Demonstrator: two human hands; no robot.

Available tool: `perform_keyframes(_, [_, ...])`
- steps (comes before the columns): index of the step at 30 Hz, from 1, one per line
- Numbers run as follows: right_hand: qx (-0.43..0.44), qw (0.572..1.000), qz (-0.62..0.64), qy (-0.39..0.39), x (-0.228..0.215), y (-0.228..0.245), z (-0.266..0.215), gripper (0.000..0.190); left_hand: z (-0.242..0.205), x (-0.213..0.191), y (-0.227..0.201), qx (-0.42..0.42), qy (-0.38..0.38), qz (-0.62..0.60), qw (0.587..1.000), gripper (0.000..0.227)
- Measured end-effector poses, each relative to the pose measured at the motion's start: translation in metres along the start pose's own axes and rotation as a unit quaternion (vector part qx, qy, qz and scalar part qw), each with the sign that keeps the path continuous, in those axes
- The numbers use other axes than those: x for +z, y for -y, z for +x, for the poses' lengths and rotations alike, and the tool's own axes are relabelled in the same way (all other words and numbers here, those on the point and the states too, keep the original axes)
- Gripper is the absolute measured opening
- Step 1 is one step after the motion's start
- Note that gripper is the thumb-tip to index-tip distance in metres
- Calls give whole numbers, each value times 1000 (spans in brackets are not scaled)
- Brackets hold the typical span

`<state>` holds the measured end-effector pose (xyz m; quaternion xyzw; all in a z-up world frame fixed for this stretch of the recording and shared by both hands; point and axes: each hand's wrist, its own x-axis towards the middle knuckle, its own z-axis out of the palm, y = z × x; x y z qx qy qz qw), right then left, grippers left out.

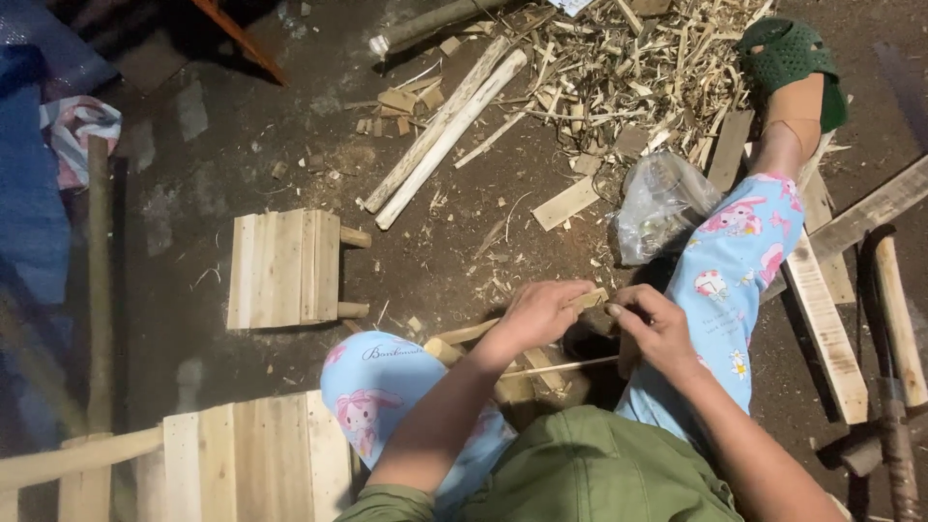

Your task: The person assembles a small wooden frame by hand, using a hammer to drive nails into the joints. They repeatedly position the frame, insert nails, and hammer them in, occasionally adjusting the pieces to align the corners.

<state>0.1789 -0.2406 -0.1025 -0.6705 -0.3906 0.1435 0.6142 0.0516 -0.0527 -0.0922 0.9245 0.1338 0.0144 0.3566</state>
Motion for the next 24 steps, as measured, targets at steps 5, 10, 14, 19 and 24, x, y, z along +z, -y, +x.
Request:
perform_keyframes(5, [131,991,9,25,-23,-21,5,21,-1,-29,-20,-59,30,-68,995,44])
perform_keyframes(10, [248,962,-13,109,-41,-30,3,54,4,-50,-1,-77,11,-108,991,46])
perform_keyframes(14, [327,931,22,163,-28,-3,8,82,19,-24,48,-95,6,-135,986,48])
perform_keyframes(19, [341,921,-86,165,6,-112,-4,63,19,-35,41,-87,-9,-166,982,52])
perform_keyframes(24, [312,899,-218,216,34,-141,26,52,40,-15,111,-139,-28,-249,958,53])
